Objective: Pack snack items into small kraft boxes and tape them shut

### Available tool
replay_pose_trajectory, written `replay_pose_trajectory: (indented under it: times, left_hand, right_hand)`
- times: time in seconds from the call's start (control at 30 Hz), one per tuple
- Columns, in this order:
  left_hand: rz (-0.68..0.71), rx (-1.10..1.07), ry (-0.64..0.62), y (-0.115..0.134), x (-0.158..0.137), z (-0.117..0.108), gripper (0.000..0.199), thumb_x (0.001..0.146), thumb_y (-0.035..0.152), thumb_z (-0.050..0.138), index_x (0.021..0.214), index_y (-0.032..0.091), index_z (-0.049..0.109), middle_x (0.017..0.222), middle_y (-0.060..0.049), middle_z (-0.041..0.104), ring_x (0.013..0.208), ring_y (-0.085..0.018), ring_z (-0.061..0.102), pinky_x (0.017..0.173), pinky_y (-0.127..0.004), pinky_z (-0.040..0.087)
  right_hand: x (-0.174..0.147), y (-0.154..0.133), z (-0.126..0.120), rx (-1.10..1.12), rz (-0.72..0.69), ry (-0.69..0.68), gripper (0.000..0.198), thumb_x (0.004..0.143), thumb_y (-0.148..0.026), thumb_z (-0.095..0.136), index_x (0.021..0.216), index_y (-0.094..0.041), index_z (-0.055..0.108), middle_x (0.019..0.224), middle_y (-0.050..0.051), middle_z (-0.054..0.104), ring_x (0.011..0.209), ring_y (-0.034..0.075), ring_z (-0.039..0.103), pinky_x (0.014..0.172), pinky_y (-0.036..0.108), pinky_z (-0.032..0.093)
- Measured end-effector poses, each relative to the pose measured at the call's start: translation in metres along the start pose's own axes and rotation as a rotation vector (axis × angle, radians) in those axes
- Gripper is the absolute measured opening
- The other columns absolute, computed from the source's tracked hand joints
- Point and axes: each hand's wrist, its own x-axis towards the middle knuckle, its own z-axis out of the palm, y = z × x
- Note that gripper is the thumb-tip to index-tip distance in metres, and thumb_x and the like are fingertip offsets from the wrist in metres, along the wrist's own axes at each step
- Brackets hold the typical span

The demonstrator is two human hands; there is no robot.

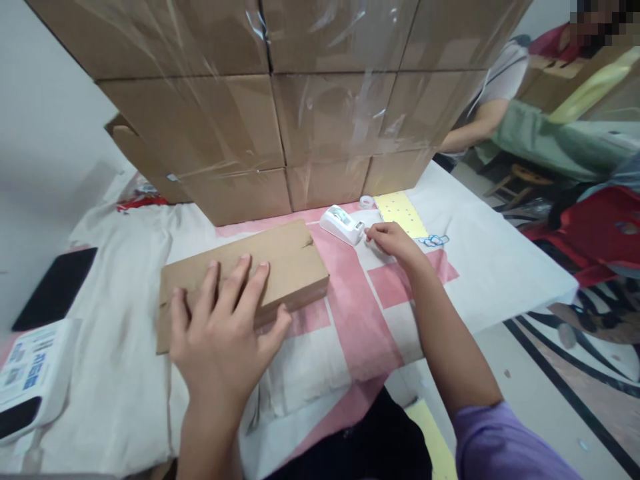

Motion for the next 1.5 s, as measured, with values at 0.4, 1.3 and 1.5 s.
replay_pose_trajectory:
  times: [0.4, 1.3, 1.5]
  left_hand:
    - [-0.046, -0.106, -0.024, 0.005, 0.003, -0.008, 0.052, 0.088, 0.035, 0.06, 0.139, 0.022, 0.058, 0.149, -0.012, 0.057, 0.142, -0.046, 0.044, 0.117, -0.075, 0.02]
    - [-0.672, -1.324, 0.291, 0.082, -0.033, -0.015, 0.03, 0.09, 0.037, 0.063, 0.069, 0.019, 0.051, 0.07, 0.005, 0.05, 0.069, -0.012, 0.047, 0.068, -0.028, 0.038]
    - [-0.584, -1.262, 0.382, 0.088, -0.035, -0.009, 0.031, 0.096, 0.037, 0.059, 0.071, 0.02, 0.05, 0.072, 0.004, 0.049, 0.069, -0.012, 0.046, 0.067, -0.026, 0.039]
  right_hand:
    - [-0.049, -0.055, -0.002, 0.777, -0.393, -0.53, 0.046, 0.085, -0.045, 0.073, 0.06, -0.016, 0.048, 0.056, -0.008, 0.029, 0.044, 0.004, 0.017, 0.044, 0.02, 0.014]
    - [-0.16, -0.219, 0.019, -0.787, -0.935, -0.575, 0.008, 0.084, -0.012, 0.066, 0.076, -0.013, 0.067, 0.069, -0.002, 0.06, 0.064, 0.011, 0.046, 0.062, 0.025, 0.031]
    - [-0.147, -0.203, 0.024, -0.709, -0.813, -0.712, 0.02, 0.086, -0.032, 0.074, 0.087, -0.011, 0.073, 0.066, -0.003, 0.057, 0.061, 0.01, 0.048, 0.059, 0.024, 0.032]
